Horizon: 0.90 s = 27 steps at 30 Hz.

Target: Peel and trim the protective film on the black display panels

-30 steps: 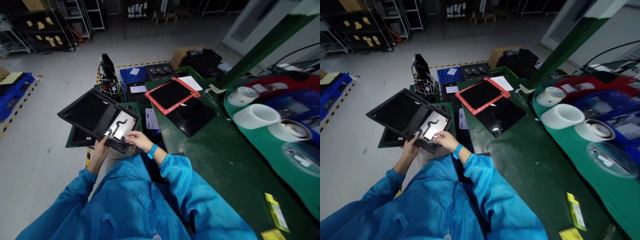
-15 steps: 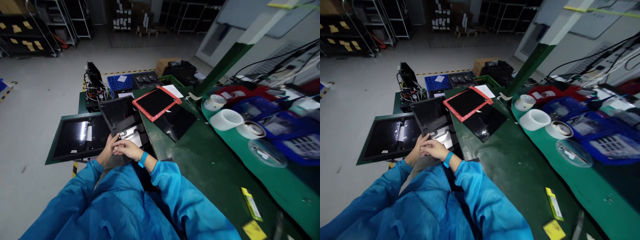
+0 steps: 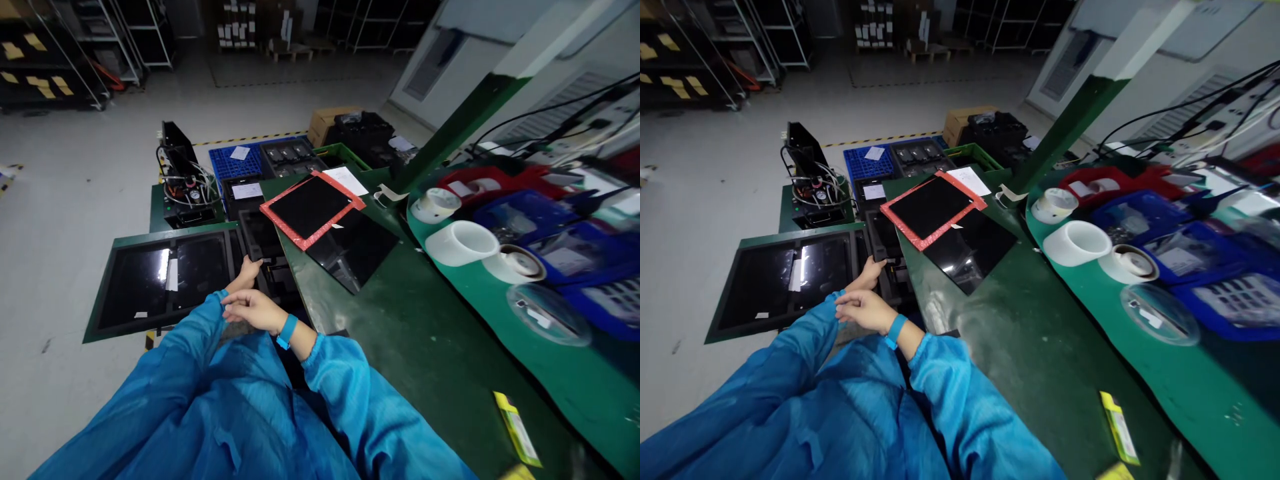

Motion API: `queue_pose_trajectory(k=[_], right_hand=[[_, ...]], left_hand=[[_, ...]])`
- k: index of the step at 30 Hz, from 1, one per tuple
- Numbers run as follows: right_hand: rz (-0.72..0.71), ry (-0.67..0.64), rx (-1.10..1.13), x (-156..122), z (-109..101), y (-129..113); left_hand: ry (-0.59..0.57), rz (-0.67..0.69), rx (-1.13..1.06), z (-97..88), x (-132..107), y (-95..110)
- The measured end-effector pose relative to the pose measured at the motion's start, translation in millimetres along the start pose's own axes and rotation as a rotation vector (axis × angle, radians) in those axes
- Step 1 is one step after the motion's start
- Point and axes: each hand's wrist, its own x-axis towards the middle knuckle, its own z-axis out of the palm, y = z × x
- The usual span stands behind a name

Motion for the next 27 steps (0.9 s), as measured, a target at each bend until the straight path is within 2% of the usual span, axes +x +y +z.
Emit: queue_pose_trajectory(k=[3,6,10,15,20,22,24,27], right_hand=[[0.005,-0.008,0.011,0,-3,-2],[0.006,-0.015,0.029,-2,-5,-6],[0.010,-0.027,0.055,-5,-5,-10],[0.030,-0.035,0.076,-6,-4,-11],[0.048,-0.031,0.076,-8,-6,-14],[0.052,-0.026,0.078,-9,-7,-14],[0.056,-0.025,0.087,-10,-7,-14],[0.064,-0.030,0.108,-10,-7,-13]], left_hand=[[0.063,0.078,0.160,3.4,3,-8],[0.071,0.188,0.298,9.1,-5,-16],[-0.040,0.324,0.450,16.2,-26,-27],[-0.190,0.372,0.594,16.6,-43,-36],[-0.203,0.392,0.656,17.1,-47,-34],[-0.176,0.408,0.659,10.0,-44,-27],[-0.128,0.417,0.655,-8.2,-38,-14],[0.009,0.399,0.649,-57.8,-17,15]])
